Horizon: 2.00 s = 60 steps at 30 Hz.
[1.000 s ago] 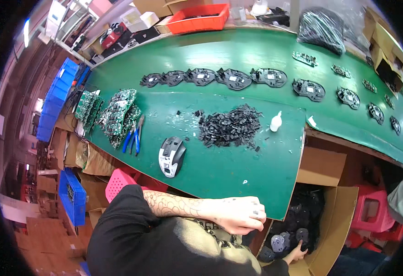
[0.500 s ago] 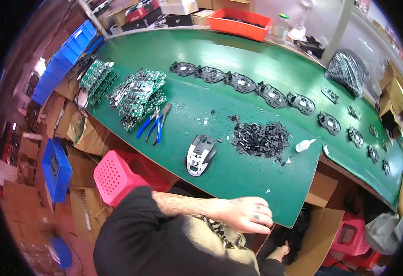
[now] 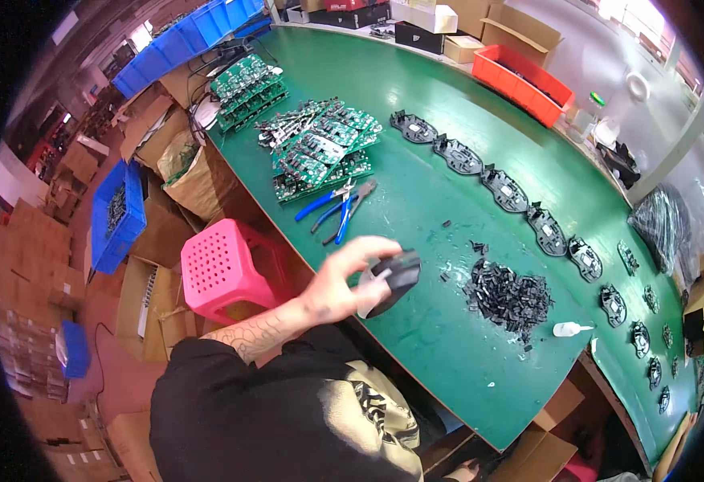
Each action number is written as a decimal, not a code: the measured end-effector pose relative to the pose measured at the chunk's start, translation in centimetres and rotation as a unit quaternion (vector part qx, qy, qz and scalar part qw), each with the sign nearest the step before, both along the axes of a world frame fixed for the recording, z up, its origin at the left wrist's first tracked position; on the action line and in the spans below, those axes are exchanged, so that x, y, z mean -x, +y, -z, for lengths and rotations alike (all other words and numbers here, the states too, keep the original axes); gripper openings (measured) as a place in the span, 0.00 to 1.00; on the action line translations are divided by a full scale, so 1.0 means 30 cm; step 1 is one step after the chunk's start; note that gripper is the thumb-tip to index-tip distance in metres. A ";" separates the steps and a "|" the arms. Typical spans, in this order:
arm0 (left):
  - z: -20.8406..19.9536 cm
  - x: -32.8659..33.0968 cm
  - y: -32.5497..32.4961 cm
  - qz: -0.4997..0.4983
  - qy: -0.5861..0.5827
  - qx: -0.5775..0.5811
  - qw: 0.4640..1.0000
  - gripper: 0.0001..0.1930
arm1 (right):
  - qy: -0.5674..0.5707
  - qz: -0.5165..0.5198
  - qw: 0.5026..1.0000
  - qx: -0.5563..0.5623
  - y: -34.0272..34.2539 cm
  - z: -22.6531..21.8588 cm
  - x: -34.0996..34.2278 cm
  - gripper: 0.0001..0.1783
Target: The person assembles computer mouse base plates by retrieving parts from a box, applying glue from a bottle, inserting small plastic components by hand, and lining up the assembled plates on the conveyor table.
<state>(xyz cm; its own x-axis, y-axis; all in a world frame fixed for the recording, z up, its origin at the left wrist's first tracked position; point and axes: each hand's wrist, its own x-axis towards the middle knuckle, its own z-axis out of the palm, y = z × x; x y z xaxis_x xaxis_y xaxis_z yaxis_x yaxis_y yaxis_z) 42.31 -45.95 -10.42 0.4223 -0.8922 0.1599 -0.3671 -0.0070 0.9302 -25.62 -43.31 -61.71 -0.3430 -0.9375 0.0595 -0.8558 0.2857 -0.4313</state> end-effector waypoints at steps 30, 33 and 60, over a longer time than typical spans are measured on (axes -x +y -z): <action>0.067 0.110 -0.212 0.056 0.020 0.017 0.998 0.18 | -0.633 0.506 0.586 -0.002 0.184 -0.180 -0.089 0.18; -0.066 0.169 -0.350 0.187 -0.001 0.021 0.982 0.22 | -0.563 0.513 0.646 -0.052 0.171 -0.268 -0.272 0.18; -0.302 0.556 -0.614 0.699 0.700 -0.038 0.139 0.18 | -0.324 0.428 0.833 -0.136 0.134 -0.335 -0.580 0.31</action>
